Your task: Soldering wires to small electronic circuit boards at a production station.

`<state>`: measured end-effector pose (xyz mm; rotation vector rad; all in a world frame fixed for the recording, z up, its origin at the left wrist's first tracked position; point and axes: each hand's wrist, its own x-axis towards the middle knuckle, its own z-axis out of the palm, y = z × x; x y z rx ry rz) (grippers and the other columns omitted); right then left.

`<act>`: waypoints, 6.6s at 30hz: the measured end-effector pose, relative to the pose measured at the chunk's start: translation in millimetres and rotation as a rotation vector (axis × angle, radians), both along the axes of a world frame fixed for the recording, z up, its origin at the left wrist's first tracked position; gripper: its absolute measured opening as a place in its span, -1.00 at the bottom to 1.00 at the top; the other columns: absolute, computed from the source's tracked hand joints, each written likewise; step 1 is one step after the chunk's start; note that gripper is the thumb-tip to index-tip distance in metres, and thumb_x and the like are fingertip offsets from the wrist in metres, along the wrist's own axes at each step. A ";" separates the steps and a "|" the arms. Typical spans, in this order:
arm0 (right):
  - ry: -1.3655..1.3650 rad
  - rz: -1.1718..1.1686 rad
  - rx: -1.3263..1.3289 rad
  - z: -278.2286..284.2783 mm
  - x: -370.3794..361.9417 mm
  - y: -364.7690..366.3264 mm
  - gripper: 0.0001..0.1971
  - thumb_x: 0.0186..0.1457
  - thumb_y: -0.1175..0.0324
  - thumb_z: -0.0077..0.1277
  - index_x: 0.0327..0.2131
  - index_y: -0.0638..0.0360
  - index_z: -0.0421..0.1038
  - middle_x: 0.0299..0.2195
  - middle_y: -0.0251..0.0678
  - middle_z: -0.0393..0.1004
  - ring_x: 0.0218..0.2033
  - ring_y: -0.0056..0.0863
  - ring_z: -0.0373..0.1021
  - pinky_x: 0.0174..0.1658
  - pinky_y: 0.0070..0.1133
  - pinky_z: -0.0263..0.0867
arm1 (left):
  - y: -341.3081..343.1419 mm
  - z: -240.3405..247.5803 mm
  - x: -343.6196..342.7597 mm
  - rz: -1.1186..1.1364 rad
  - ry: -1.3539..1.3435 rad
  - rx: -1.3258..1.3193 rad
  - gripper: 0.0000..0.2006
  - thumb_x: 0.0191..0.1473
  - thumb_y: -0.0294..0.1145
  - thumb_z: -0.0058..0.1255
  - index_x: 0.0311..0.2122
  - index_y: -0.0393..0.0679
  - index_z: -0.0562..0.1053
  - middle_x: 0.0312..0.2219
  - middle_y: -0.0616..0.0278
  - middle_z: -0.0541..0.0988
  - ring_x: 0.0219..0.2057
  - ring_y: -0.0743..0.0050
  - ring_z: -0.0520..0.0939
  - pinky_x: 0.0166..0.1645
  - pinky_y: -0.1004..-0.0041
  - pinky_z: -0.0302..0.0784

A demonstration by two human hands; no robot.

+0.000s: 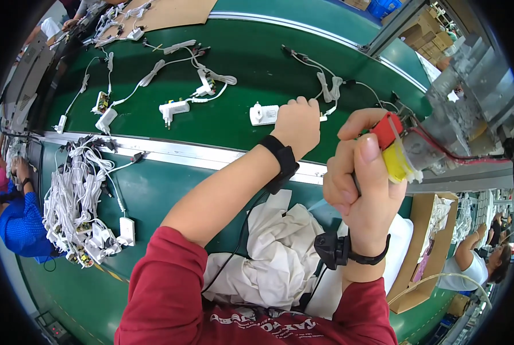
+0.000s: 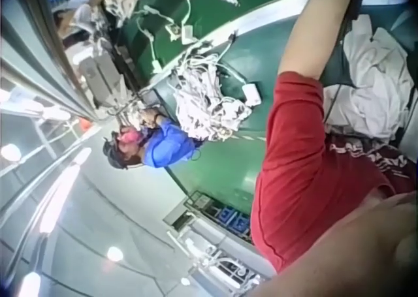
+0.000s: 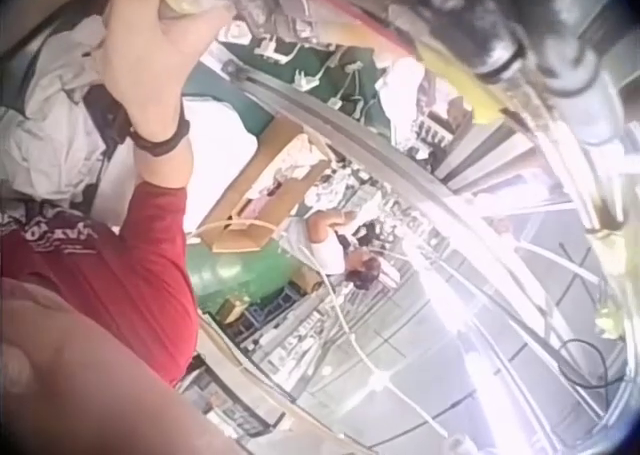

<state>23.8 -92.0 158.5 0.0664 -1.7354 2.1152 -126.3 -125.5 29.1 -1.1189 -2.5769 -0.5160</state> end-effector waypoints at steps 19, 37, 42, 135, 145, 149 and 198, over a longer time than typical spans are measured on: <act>0.033 -0.112 0.075 1.7 -9.0 4.7 -0.69 0.20 0.15 -0.25 -0.28 0.27 0.15 -0.84 -0.52 0.00 -0.87 -0.78 -0.12 -0.79 -0.75 -0.20 | -105.6 22.1 101.6 -0.079 -1.749 0.691 -0.66 0.14 -0.32 -0.13 -0.02 -0.17 0.18 -0.25 0.20 0.47 -0.26 0.58 0.50 -0.35 0.52 0.52; 0.063 -0.087 0.067 -21.2 -34.0 -9.7 -0.70 0.22 0.10 -0.33 -0.35 0.16 0.11 -0.84 -0.51 -0.01 -0.87 -0.77 -0.13 -0.79 -0.74 -0.20 | -117.3 5.2 98.6 -0.551 -1.882 0.942 -0.60 0.12 -0.58 -0.22 0.07 -0.11 0.10 -0.04 0.08 0.35 -0.03 0.31 0.44 -0.13 0.34 0.56; 0.066 -0.034 0.151 -10.3 -33.8 -12.8 -0.67 0.25 0.06 -0.42 -0.29 0.16 0.10 -0.82 -0.51 0.01 -0.87 -0.76 -0.11 -0.78 -0.74 -0.17 | -119.7 6.9 94.2 -0.529 -1.861 0.930 -0.62 0.13 -0.58 -0.26 0.07 -0.10 0.11 -0.03 0.09 0.35 -0.02 0.32 0.43 -0.10 0.31 0.55; 0.100 -0.125 0.142 54.4 -22.2 -38.5 -0.72 0.21 0.14 -0.27 -0.35 0.19 0.14 -0.84 -0.51 0.00 -0.87 -0.77 -0.12 -0.79 -0.74 -0.20 | -125.1 63.0 105.9 -0.686 -1.843 0.901 -0.59 0.12 -0.54 -0.22 0.09 -0.10 0.08 -0.05 0.10 0.38 -0.07 0.37 0.47 -0.26 0.43 0.60; 0.060 -0.138 0.161 53.6 -17.7 -44.3 -0.71 0.22 0.11 -0.32 -0.34 0.17 0.13 -0.84 -0.52 -0.02 -0.87 -0.77 -0.14 -0.79 -0.74 -0.20 | -130.2 65.3 104.0 -0.738 -1.855 0.919 -0.59 0.11 -0.57 -0.22 0.08 -0.15 0.08 -0.04 0.07 0.36 -0.07 0.35 0.46 -0.22 0.40 0.60; 0.076 -0.109 0.254 60.3 -16.9 -44.2 -0.69 0.23 0.09 -0.36 -0.31 0.18 0.13 -0.83 -0.52 -0.01 -0.87 -0.77 -0.13 -0.79 -0.74 -0.19 | -131.2 64.2 104.1 -0.749 -1.847 0.913 -0.60 0.11 -0.57 -0.23 0.07 -0.16 0.10 -0.04 0.08 0.37 -0.06 0.35 0.47 -0.22 0.39 0.60; 0.088 0.028 0.195 72.3 1.9 -53.5 -0.57 0.25 0.05 -0.43 -0.10 0.27 0.09 -0.82 -0.53 0.00 -0.88 -0.77 -0.10 -0.79 -0.74 -0.17 | -72.4 97.1 51.4 -0.870 -1.525 1.177 -0.68 0.11 -0.42 -0.10 -0.02 -0.13 0.23 -0.14 0.18 0.38 -0.11 0.41 0.45 -0.06 0.28 0.50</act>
